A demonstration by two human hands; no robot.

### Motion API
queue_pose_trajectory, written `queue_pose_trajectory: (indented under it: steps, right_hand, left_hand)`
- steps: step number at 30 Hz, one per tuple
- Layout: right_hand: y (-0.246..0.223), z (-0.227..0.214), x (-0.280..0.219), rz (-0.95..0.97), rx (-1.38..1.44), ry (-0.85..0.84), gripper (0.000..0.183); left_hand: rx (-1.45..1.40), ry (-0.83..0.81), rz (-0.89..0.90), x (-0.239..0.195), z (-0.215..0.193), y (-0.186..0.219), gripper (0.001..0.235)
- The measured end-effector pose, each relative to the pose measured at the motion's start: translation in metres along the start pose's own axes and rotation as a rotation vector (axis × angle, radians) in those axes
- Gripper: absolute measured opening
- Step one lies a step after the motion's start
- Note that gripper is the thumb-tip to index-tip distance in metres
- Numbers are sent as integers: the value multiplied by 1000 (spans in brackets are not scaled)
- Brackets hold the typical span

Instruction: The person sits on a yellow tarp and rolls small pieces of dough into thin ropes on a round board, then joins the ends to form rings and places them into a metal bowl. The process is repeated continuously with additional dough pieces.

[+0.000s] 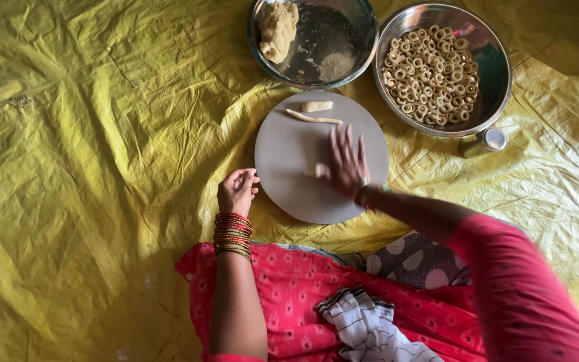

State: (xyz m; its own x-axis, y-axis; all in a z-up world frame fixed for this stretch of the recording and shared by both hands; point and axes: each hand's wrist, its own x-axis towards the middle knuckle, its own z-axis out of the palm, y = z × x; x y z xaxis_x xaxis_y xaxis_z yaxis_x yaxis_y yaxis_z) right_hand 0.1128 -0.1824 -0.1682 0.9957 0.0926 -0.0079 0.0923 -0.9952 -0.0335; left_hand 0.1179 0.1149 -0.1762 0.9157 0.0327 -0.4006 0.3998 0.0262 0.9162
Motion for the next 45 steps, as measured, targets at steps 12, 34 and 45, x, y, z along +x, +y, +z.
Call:
queue_pose_trajectory:
  steps: [12, 34, 45]
  right_hand:
    - [34, -5, 58, 130, 28, 87, 106]
    - [62, -8, 60, 215, 129, 81, 103]
    - [9, -9, -40, -50, -131, -263, 113]
  left_hand:
    - [8, -12, -17, 1, 1, 3, 19]
    - [29, -40, -31, 3, 0, 0, 20]
    - [63, -55, -6, 1, 2, -2, 19]
